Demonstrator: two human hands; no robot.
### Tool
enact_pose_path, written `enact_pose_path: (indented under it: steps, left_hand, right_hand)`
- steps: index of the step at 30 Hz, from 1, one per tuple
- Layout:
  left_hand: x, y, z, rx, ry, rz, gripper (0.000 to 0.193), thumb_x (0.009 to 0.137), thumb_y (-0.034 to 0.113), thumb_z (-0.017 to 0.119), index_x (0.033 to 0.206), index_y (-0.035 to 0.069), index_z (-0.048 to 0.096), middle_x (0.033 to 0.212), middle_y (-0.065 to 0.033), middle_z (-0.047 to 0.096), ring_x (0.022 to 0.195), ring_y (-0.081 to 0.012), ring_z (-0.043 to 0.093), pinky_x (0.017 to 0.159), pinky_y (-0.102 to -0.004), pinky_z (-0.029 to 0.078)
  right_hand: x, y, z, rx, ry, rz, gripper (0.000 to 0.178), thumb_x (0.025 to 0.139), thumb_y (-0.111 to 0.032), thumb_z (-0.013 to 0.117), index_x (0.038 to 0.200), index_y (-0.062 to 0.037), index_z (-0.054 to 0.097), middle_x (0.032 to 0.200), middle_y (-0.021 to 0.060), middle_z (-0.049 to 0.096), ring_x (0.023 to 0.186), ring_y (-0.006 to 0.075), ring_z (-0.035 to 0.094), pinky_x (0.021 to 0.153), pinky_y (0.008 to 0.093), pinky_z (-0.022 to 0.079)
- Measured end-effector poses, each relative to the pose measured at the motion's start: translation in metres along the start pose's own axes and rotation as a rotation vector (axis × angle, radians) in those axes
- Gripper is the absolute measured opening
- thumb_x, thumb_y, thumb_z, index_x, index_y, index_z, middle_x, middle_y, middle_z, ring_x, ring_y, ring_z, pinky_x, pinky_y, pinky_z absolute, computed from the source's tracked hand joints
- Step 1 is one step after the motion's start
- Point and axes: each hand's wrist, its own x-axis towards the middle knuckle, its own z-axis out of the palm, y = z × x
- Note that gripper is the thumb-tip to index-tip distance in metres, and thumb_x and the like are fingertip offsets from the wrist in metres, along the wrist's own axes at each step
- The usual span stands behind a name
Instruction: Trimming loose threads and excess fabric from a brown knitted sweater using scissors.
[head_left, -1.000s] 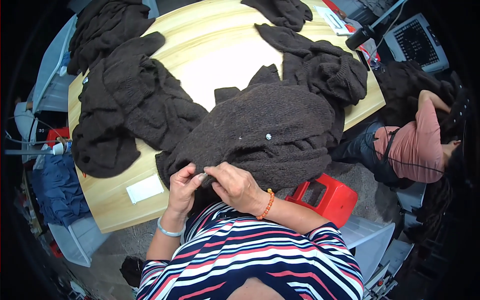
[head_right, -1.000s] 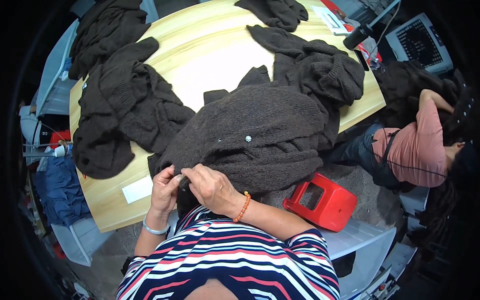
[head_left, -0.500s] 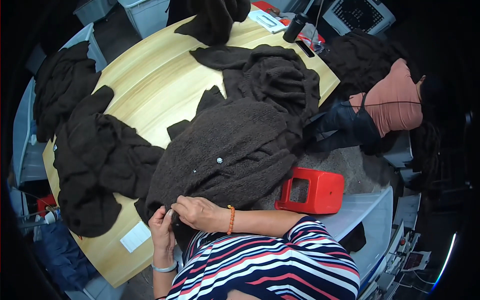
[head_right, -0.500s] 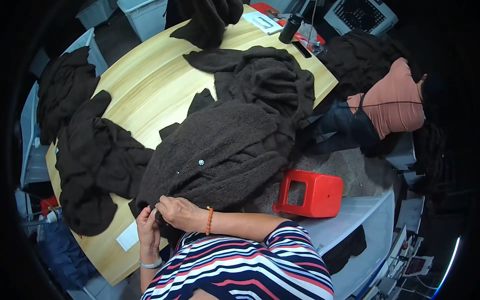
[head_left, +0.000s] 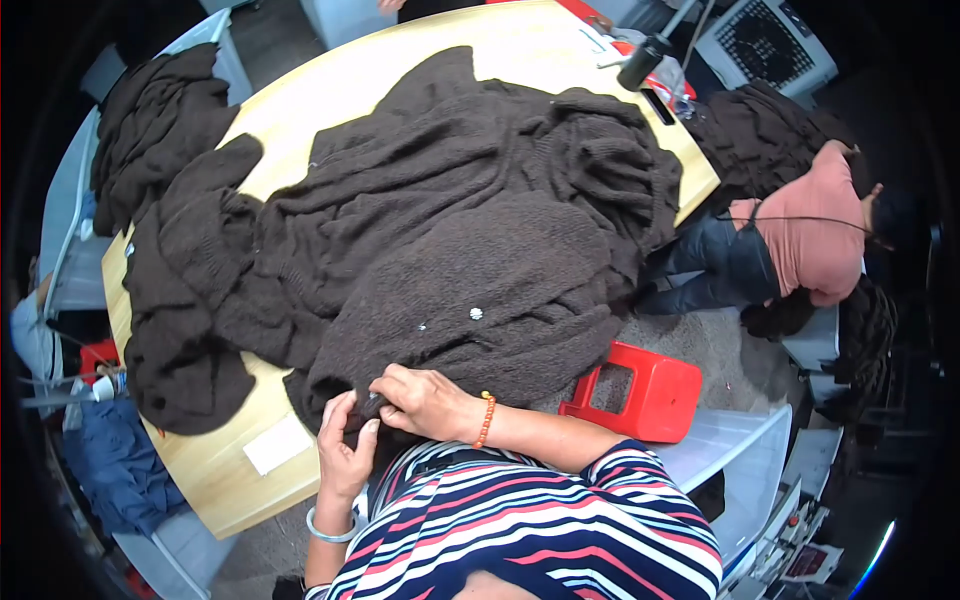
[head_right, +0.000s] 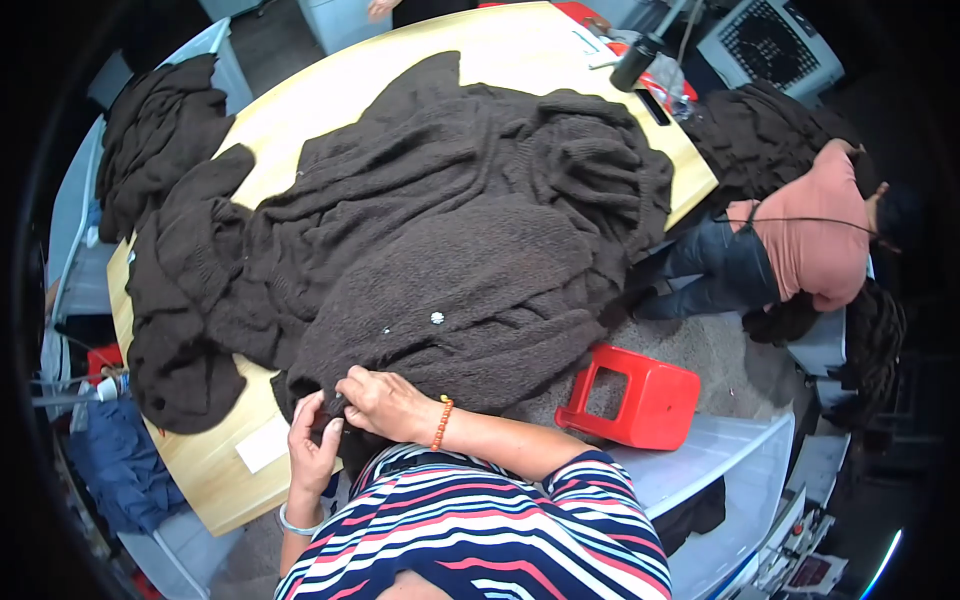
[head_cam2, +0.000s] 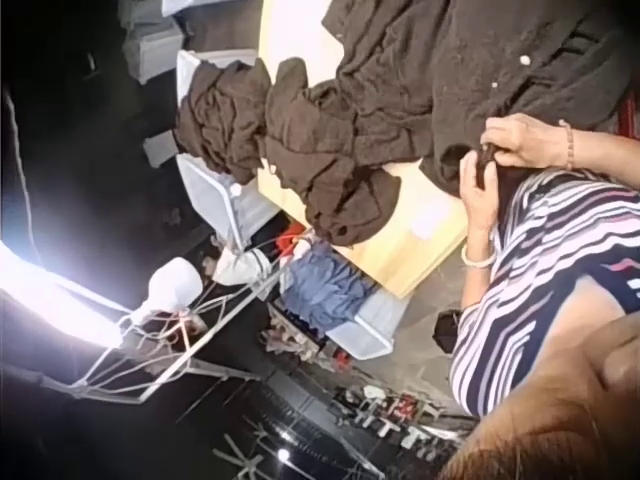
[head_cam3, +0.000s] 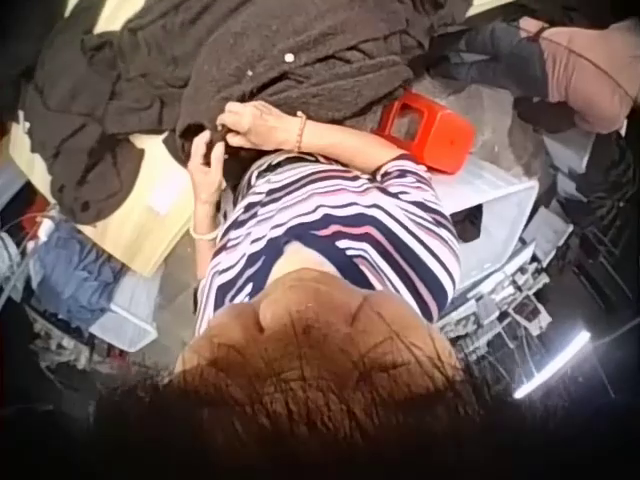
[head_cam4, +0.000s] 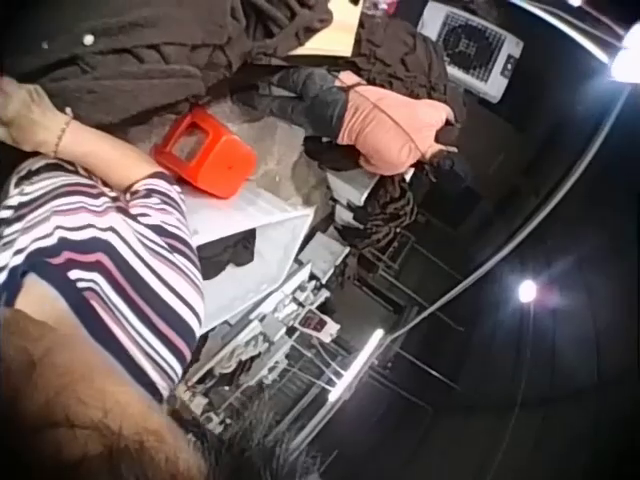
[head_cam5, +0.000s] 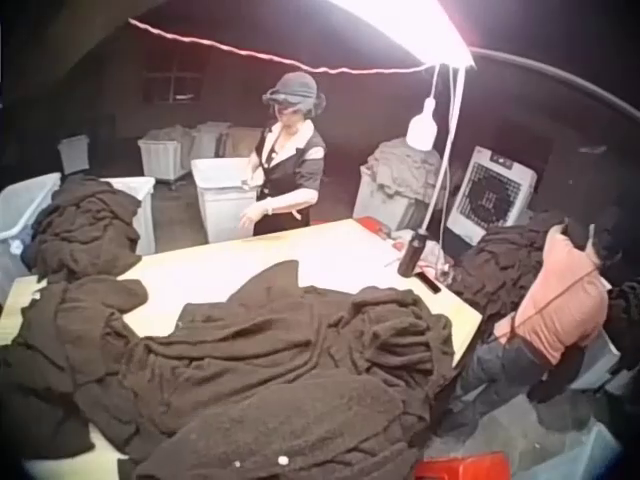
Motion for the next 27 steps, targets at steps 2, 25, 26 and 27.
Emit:
enact_pose_path:
  steps: [2, 25, 26, 27]
  left_hand:
    - [0.002, 0.013, 0.003, 0.230, 0.127, 0.139, 0.044, 0.078, 0.002, 0.067, 0.120, -0.002, 0.056, 0.114, -0.0147, 0.056, 0.096, -0.0224, 0.057, 0.082, -0.0299, 0.047]
    - [0.016, -0.024, 0.024, -0.529, 0.054, -0.254, 0.008, 0.092, -0.003, 0.053, 0.099, -0.001, 0.058, 0.084, 0.0017, 0.055, 0.069, -0.0013, 0.051, 0.062, -0.0157, 0.041]
    - [0.016, -0.023, 0.023, -0.530, 0.057, -0.258, 0.008, 0.092, -0.003, 0.053, 0.099, -0.001, 0.058, 0.084, 0.0017, 0.055, 0.069, -0.0013, 0.051, 0.062, -0.0157, 0.041]
    - [0.016, -0.022, 0.023, -0.523, 0.072, -0.251, 0.009, 0.092, -0.003, 0.053, 0.099, -0.001, 0.057, 0.085, 0.0017, 0.056, 0.072, -0.0014, 0.052, 0.064, -0.0157, 0.042]
  right_hand:
    - [0.001, 0.003, -0.001, -0.005, 0.027, -0.008, 0.029, 0.078, -0.011, 0.066, 0.102, 0.0014, 0.058, 0.088, 0.0150, 0.057, 0.075, 0.0333, 0.063, 0.064, 0.0410, 0.053]
    - [0.012, 0.012, -0.017, 0.172, -0.241, 0.232, 0.025, 0.080, -0.003, 0.067, 0.102, 0.0083, 0.063, 0.076, 0.0119, 0.062, 0.061, 0.0160, 0.060, 0.056, 0.0283, 0.048]
    - [0.011, 0.011, -0.017, 0.173, -0.246, 0.233, 0.025, 0.080, -0.003, 0.067, 0.102, 0.0083, 0.063, 0.076, 0.0119, 0.062, 0.061, 0.0160, 0.060, 0.056, 0.0283, 0.048]
    - [0.009, 0.009, -0.015, 0.313, -0.238, 0.370, 0.024, 0.082, -0.005, 0.069, 0.101, 0.0085, 0.063, 0.074, 0.0080, 0.062, 0.060, 0.0103, 0.057, 0.054, 0.0247, 0.046]
